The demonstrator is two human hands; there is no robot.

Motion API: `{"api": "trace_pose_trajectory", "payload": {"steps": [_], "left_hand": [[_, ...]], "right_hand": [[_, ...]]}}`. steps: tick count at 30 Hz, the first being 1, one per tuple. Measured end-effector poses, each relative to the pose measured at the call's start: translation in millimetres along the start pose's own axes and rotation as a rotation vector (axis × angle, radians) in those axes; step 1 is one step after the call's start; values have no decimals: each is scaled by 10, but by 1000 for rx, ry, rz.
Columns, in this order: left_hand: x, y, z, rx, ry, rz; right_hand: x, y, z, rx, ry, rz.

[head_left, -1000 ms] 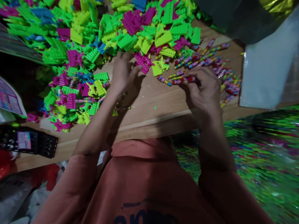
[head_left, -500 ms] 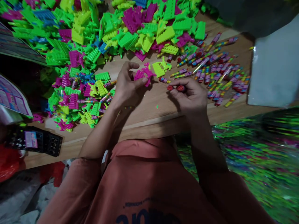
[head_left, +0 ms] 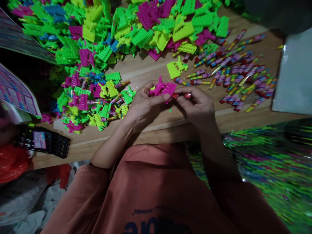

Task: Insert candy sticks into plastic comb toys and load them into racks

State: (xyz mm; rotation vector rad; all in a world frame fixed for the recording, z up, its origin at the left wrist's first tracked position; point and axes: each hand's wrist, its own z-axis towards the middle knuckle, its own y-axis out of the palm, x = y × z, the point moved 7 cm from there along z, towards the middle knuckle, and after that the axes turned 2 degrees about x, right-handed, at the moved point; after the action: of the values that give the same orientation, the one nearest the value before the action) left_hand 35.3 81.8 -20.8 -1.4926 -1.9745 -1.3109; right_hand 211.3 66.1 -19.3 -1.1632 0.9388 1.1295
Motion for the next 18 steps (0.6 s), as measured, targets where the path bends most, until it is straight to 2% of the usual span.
{"api": "trace_pose_trajectory", "payload": {"steps": [7, 10, 13, 15, 18], "left_hand": [[-41, 9, -16, -42, 41, -69], [-90, -34, 17, -56, -1, -27], [-141, -7, 21, -143, -66, 7], [-154, 18, -2, -179, -78, 21], [-114, 20, -54, -155, -20, 40]], "right_hand": [[-1, 19, 3, -30, 22, 4], [108, -5, -18, -66, 99, 88], [192, -18, -32, -141, 159, 182], [169, -26, -20, -182, 121, 197], [64, -49, 13, -177, 19, 183]]}}
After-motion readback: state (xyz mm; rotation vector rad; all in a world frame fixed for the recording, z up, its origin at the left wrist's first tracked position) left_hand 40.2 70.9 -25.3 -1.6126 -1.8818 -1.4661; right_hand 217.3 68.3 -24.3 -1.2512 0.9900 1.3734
